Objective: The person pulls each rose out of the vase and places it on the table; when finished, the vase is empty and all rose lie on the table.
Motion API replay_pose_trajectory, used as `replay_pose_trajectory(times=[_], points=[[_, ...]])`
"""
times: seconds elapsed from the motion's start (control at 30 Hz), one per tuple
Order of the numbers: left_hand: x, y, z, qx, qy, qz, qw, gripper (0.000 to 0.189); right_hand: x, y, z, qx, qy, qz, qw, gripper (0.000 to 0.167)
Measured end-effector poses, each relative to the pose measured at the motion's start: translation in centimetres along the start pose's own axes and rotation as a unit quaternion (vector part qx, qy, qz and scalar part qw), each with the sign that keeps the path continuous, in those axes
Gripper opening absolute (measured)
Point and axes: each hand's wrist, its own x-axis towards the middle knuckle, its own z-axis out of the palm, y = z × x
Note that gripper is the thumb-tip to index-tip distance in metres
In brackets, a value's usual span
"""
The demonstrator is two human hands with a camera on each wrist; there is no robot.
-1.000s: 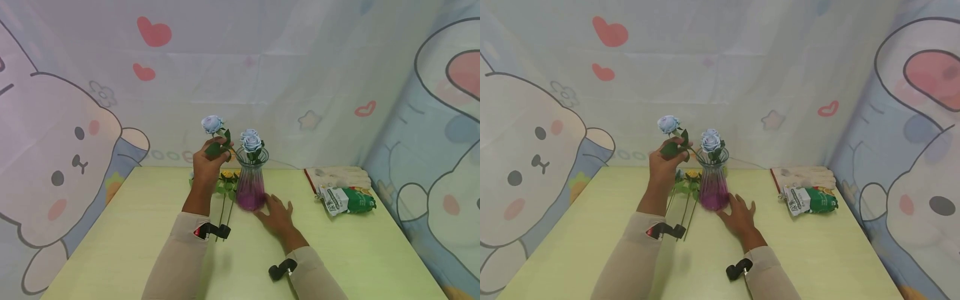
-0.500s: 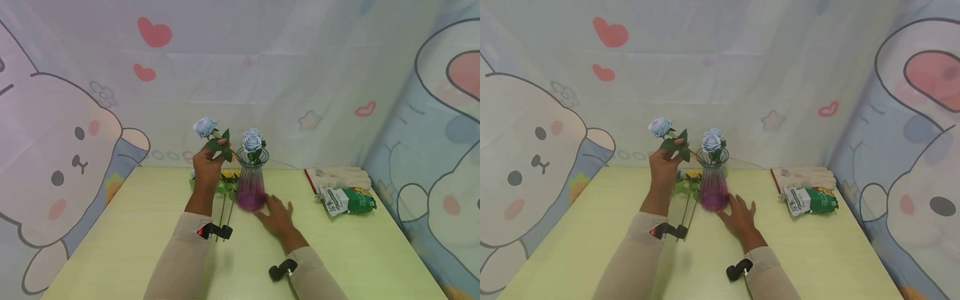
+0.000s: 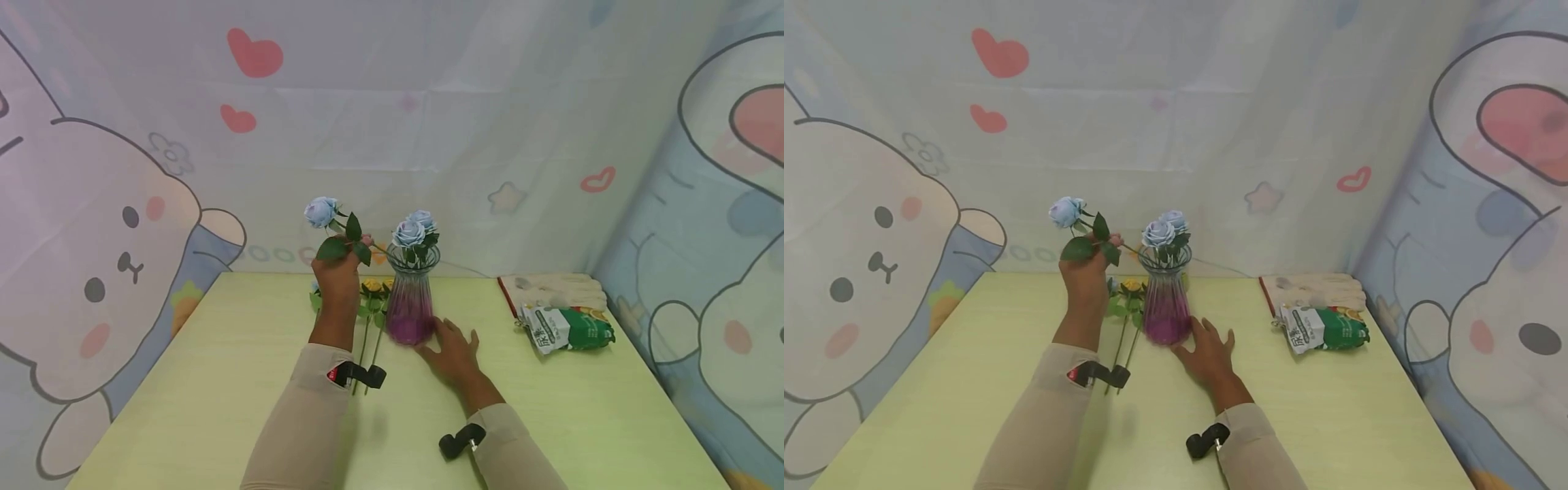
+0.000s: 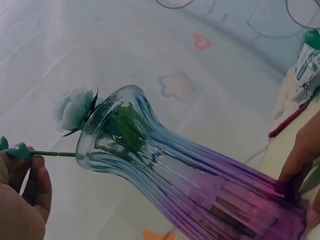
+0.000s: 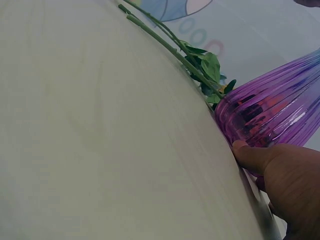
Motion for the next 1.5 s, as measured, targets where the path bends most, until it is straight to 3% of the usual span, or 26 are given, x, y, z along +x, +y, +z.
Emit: replay_pose_trajectory(times=[0.17,0.3,0.4,0.5,0.53,0.67,0.73,0.87,0.97,1.03,1.23,1.37,1.5], points=[[0.3,0.3,0.0,0.112,-0.037,-0.020,0.9928,0.017,0.1,0.0,0.1,-0.002,-0.009,0.008,0.9999,0.080],[0.4,0.5,0.0,0.139,-0.072,-0.049,0.9865,0.021,0.1,0.0,0.1,-0.001,-0.004,0.007,1.0000,0.080],[0.4,0.7,0.0,0.134,-0.077,-0.070,0.9855,0.015,0.0,-0.2,-0.1,0.004,0.001,0.004,1.0000,0.079],[0.3,0.8,-0.2,0.092,-0.075,-0.079,0.9898,0.003,-0.1,-0.3,-0.2,0.010,-0.006,0.008,0.9999,0.079],[0.3,0.8,-0.2,0.051,-0.072,-0.087,0.9923,0.005,0.0,-0.3,-0.2,0.011,-0.008,0.009,0.9999,0.080],[0.3,0.8,-0.4,-0.019,-0.088,-0.091,0.9917,0.024,0.0,-0.3,-0.3,0.014,-0.013,0.013,0.9997,0.081],[0.4,0.8,-0.4,-0.074,-0.094,-0.107,0.9870,0.031,0.1,-0.3,-0.3,0.014,-0.011,0.012,0.9998,0.081],[0.3,0.7,-0.5,-0.071,-0.108,-0.093,0.9872,0.026,0.1,-0.3,-0.2,0.009,-0.009,0.009,0.9999,0.080],[0.1,0.6,-0.5,-0.020,-0.108,-0.059,0.9921,0.016,0.1,-0.2,-0.1,0.006,-0.012,0.010,0.9999,0.080],[-0.1,0.4,-0.6,0.008,-0.105,-0.042,0.9936,0.019,0.1,-0.2,-0.1,0.005,-0.012,0.010,0.9999,0.080],[-0.2,-0.1,-0.4,-0.011,-0.099,-0.021,0.9948,0.001,0.1,-0.3,-0.2,0.011,-0.004,0.008,0.9999,0.079],[-0.2,-0.4,-0.3,0.007,-0.103,-0.011,0.9945,0.021,0.1,-0.3,-0.2,0.016,-0.007,0.010,0.9998,0.079],[-0.3,-0.5,-0.4,0.011,-0.101,-0.015,0.9947,0.026,0.0,-0.2,-0.1,0.014,-0.009,0.010,0.9998,0.080]])
